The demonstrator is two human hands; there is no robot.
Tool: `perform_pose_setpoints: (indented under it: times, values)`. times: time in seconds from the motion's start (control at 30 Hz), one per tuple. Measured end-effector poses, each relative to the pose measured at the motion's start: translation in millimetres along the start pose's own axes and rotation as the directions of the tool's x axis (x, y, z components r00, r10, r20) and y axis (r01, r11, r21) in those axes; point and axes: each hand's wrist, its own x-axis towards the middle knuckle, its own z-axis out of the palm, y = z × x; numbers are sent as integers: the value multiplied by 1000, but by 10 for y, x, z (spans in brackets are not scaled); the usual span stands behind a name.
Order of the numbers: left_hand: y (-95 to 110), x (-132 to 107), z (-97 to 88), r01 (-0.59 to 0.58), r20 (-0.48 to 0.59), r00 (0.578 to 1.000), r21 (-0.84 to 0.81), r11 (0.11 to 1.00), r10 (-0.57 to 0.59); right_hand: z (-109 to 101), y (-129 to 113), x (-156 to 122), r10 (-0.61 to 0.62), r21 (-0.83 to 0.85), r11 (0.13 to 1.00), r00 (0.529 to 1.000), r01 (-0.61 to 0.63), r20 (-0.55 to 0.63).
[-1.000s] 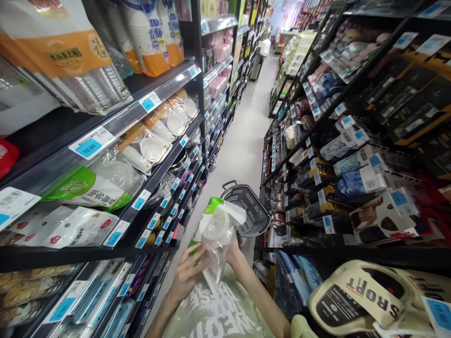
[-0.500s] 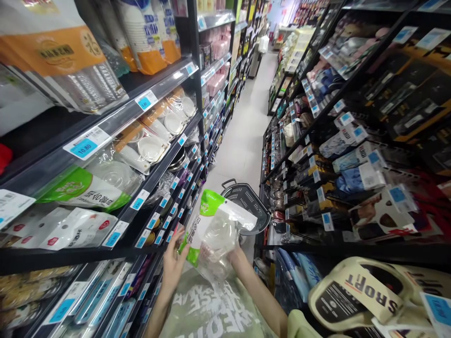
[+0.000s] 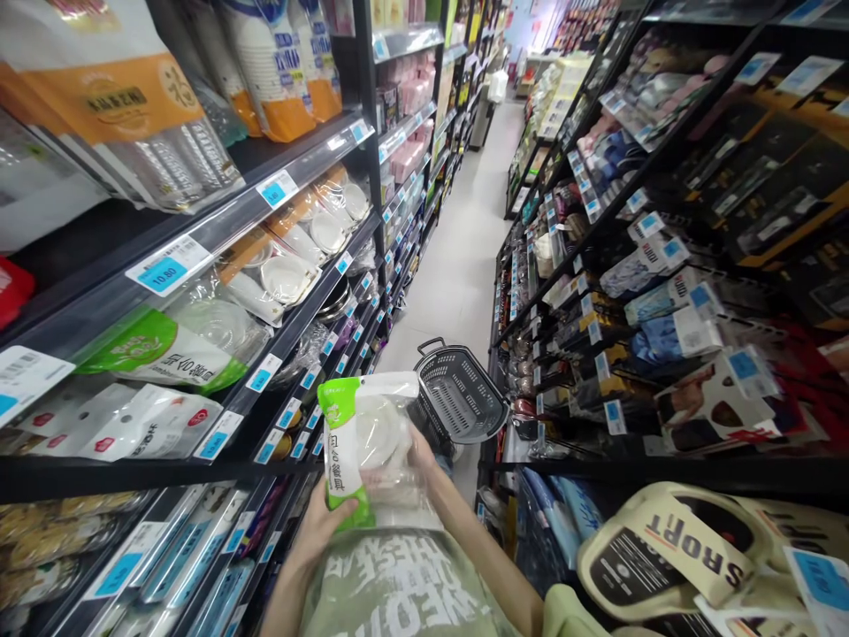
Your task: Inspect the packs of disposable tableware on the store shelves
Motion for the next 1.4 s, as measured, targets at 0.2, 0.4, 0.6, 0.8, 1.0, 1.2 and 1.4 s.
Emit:
perform_pose_setpoints:
  times: [0.2,0.4,0.6,0.8,1.0,1.2,1.4]
  values:
    - [-78,-15,60,3,-147,989,72,997,8,15,-219,24,29,-195,978,887,69,461]
    - [20,-50,-18,37,-137,990,142,989,-17,-83,-145,18,-23,-437,840,824,323,565]
    - [-61,-59,31,1,-192,981,191,982,37,-71,-35,96,-119,-461,796,848,393,517]
    - [-100,-52,100,-1,-166,986,178,984,31,-63,-117,44,-113,-461,804,858,375,501]
    - [-80,-73,111,5,-147,989,196,981,24,-113,-78,29,-101,-456,824,879,337,467]
    - [-67,-96,134,1,-117,993,177,984,20,-144,-82,9,-113,-454,818,873,353,475]
    - [-22,-89,196,11,-105,995,152,988,5,-190,-103,18,-121,-471,813,891,342,437]
